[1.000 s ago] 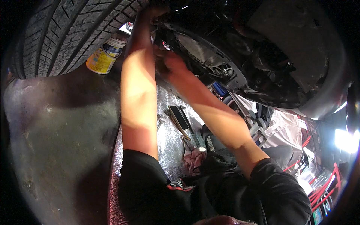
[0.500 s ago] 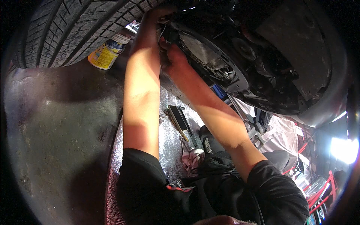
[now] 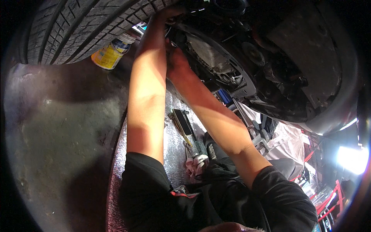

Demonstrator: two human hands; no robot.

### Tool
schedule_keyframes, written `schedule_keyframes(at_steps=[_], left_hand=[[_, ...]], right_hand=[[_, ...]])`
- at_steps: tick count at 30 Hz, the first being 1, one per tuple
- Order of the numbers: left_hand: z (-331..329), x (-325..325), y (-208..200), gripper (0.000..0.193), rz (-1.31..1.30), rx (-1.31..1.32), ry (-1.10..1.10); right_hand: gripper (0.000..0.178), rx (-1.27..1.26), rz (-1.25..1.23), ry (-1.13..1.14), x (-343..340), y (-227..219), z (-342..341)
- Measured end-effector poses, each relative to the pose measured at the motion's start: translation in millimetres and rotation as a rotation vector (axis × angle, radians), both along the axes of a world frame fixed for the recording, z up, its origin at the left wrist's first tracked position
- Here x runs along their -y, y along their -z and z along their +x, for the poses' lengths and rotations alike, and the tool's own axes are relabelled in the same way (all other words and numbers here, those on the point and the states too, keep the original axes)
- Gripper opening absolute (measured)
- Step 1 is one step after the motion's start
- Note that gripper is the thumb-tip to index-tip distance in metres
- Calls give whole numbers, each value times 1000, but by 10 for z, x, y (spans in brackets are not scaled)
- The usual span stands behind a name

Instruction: The person lies on a protective mat under a raised vehicle and uses a ratchet wrench to tighten bolts on the rear suspension assembly. They manipulate the tool with both hands to secure components near the wheel hub and brake assembly.

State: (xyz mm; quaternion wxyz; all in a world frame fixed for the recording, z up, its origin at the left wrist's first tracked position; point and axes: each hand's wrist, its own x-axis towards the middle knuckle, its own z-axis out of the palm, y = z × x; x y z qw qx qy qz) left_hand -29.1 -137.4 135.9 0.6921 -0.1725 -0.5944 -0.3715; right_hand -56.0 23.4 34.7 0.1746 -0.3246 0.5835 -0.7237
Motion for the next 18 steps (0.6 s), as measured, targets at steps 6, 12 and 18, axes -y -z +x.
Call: schedule_keyframes(at_steps=[6, 12, 18], left_hand=[[43, -71, -113, 44, -8, -26, 6], [43, -39, -100, 45, 2, -18, 1], [27, -34, -181, 45, -13, -22, 6]], right_hand=[[29, -219, 24, -222, 133, 107, -364], [29, 35, -93, -366, 356, 163, -231], [30, 57, -132, -387, 435, 86, -212]])
